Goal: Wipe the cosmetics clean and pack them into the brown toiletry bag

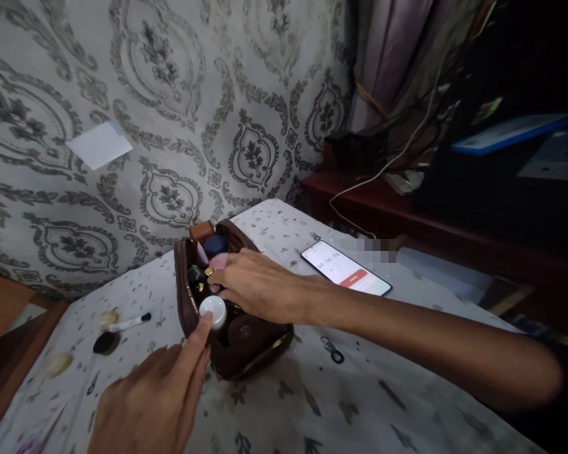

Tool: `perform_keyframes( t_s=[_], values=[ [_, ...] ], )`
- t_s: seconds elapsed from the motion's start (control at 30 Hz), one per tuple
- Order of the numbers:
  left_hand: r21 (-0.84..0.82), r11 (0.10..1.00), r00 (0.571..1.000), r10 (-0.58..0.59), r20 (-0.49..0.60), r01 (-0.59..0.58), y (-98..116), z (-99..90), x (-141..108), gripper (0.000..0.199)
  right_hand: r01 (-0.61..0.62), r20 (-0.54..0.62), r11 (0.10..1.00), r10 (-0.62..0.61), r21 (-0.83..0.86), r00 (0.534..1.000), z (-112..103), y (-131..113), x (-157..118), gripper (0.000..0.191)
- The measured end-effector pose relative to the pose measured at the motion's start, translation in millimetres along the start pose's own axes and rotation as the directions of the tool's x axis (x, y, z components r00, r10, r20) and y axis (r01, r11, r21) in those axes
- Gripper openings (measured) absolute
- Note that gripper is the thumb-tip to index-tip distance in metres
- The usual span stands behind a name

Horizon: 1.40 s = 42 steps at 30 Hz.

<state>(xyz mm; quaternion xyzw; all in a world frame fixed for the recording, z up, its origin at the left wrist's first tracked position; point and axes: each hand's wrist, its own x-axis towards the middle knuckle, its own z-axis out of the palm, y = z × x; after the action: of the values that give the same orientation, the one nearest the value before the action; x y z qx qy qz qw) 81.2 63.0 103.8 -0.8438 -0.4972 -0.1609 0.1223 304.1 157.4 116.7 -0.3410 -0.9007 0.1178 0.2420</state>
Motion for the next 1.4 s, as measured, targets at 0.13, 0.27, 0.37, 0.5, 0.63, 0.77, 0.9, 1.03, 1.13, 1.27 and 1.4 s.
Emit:
perform_keyframes(
  t_s=[0.13, 0.27, 0.37, 0.5, 0.63, 0.77, 0.9, 1.03, 1.13, 1.27, 1.4],
  values=[
    [-0.007, 1.000, 1.000, -0.020, 0.009, 0.020, 2.2, 0.2, 0.6, 0.055, 0.011, 0.004, 0.999, -0.011, -0.035, 1.000, 1.8, 0.0, 0.8, 0.012],
    [0.018, 1.000, 0.999, -0.021, 0.035, 0.020, 2.5, 1.9, 0.5, 0.055, -0.027, -0.022, 0.999, 0.026, -0.044, 0.999, 1.5, -2.3, 1.9, 0.016],
    [0.042, 0.999, 1.000, -0.003, 0.030, 0.001, 1.5, 3.2, 0.2, 0.055, -0.078, 0.014, 0.996, 0.079, -0.039, 0.997, -2.3, -4.5, 4.4, 0.016],
    [0.074, 0.997, 0.999, 0.009, 0.041, -0.012, 1.6, 3.0, -0.3, 0.055, -0.139, 0.063, 0.990, 0.141, -0.028, 0.988, -7.4, -7.0, 8.3, 0.015],
    [0.089, 0.996, 0.998, 0.001, 0.056, -0.006, 2.3, 3.0, -1.0, 0.054, -0.144, 0.076, 0.989, 0.146, -0.036, 0.986, -6.8, -8.4, 9.8, 0.015],
    [0.107, 0.994, 0.998, 0.009, 0.059, -0.015, 1.2, 5.2, -2.2, 0.052, -0.148, 0.051, 0.989, 0.147, 0.013, 0.988, -7.5, -10.5, 10.8, 0.026],
    [0.125, 0.992, 0.998, 0.023, 0.055, -0.030, 1.2, 6.1, -3.3, 0.050, -0.083, 0.140, 0.997, 0.082, -0.005, 0.987, -13.1, -14.0, 14.0, 0.034],
    [0.138, 0.990, 0.998, 0.028, 0.064, -0.037, 2.2, 6.5, -3.4, 0.049, -0.077, 0.214, 0.996, 0.085, -0.045, 0.973, -15.6, -13.2, 19.4, 0.032],
    [0.143, 0.989, 0.997, 0.021, 0.071, -0.031, 2.5, 7.3, -3.4, 0.049, -0.086, 0.223, 0.996, 0.090, -0.026, 0.971, -13.7, -9.4, 23.3, 0.021],
    [0.144, 0.990, 0.996, 0.000, 0.092, -0.013, 3.2, 7.1, -3.7, 0.050, -0.101, 0.243, 0.994, 0.108, -0.041, 0.964, -11.9, -5.9, 25.6, 0.014],
    [0.161, 0.987, 0.994, -0.020, 0.109, 0.002, 3.0, 7.3, -4.3, 0.050, -0.137, 0.217, 0.990, 0.139, -0.022, 0.966, -14.4, -7.3, 27.5, 0.013]
  ],
)
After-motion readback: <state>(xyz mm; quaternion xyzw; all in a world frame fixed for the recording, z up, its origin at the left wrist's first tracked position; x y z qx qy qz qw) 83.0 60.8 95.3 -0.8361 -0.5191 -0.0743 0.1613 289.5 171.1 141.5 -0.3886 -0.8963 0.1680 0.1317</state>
